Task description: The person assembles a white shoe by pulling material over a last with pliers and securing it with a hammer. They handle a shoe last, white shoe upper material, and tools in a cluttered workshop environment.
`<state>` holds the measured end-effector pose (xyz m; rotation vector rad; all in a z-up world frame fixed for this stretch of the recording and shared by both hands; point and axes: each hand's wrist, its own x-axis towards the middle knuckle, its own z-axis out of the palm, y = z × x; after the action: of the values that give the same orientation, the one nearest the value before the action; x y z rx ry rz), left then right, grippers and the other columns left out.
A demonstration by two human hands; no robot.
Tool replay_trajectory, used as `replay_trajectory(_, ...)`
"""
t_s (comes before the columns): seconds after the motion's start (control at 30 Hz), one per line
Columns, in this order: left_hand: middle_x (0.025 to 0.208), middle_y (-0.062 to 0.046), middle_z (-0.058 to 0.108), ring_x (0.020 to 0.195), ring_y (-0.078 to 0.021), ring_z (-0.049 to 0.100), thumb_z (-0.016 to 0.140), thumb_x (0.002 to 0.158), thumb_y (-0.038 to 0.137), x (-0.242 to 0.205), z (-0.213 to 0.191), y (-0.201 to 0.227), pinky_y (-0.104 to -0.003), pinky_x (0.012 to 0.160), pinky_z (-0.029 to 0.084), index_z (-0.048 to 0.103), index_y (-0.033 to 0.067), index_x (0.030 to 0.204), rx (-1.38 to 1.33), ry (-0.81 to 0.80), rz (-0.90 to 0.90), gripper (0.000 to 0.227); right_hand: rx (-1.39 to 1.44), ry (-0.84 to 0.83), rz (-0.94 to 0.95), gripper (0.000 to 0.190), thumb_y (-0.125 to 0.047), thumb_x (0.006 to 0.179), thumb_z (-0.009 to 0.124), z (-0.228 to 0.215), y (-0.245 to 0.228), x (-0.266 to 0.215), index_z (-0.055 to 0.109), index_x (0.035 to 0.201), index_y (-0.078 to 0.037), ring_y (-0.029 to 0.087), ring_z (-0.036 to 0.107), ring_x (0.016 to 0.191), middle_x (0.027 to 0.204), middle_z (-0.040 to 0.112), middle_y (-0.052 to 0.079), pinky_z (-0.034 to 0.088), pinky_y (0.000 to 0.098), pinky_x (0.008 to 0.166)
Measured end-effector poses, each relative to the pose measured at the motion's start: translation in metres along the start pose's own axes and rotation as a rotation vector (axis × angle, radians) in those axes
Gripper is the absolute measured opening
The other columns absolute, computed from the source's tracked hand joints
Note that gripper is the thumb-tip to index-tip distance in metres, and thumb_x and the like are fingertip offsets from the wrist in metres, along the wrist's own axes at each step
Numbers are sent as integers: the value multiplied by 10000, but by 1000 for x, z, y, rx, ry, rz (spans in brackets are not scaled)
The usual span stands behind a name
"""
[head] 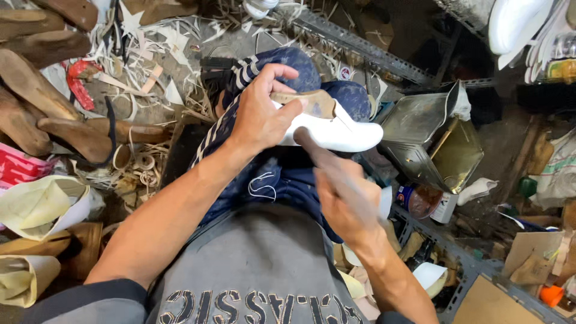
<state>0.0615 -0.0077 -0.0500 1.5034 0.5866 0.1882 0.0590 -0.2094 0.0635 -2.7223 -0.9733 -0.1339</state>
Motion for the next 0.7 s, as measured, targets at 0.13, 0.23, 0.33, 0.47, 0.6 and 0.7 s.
replay_trajectory(0.13,912,-64,779,904,-264,736,778,729,341,6,1,0,-375,822,538,646,228,1165,-14,-6,16,469,160,-23,51,170,-329,922,731,0,-3,8,748,1004,-181,216,709,605,736,714,-19,558,316,577)
replay_trajectory(0.23,921,-56,781,911,-257,739,781,730,347,2,0,-4,-367,821,539,643,244,1170,-15,2,-9,473,79,-50,67,215,-405,967,670,-8,-9,5,717,1027,-204,214,699,596,718,700,-18,545,330,555)
replay_trajectory(0.33,915,-57,779,902,-250,734,769,733,317,5,2,-1,-368,816,535,638,247,1177,-19,-13,6,468,57,15,-39,232,-349,1000,635,-15,-22,25,721,1065,-144,272,716,677,788,717,45,556,313,601)
replay_trajectory(0.47,919,-47,779,899,-227,735,767,727,311,4,-1,1,-342,817,532,638,255,1176,-20,-4,-17,470,325,-38,-88,230,-191,1005,600,-25,-21,38,692,1124,-16,431,682,703,792,678,194,556,437,632)
replay_trajectory(0.6,904,-54,778,898,-236,743,775,724,308,1,2,1,-345,823,546,644,239,1169,-29,-1,6,469,339,-54,-17,197,-213,1015,635,-18,20,19,697,1071,-35,236,639,591,699,649,82,534,342,603)
replay_trajectory(0.7,905,-45,778,895,-224,745,764,730,291,-5,-4,2,-336,824,549,644,237,1169,-26,2,19,458,519,60,91,179,-199,1030,559,0,40,-5,665,1010,-55,181,547,551,627,544,49,510,293,628)
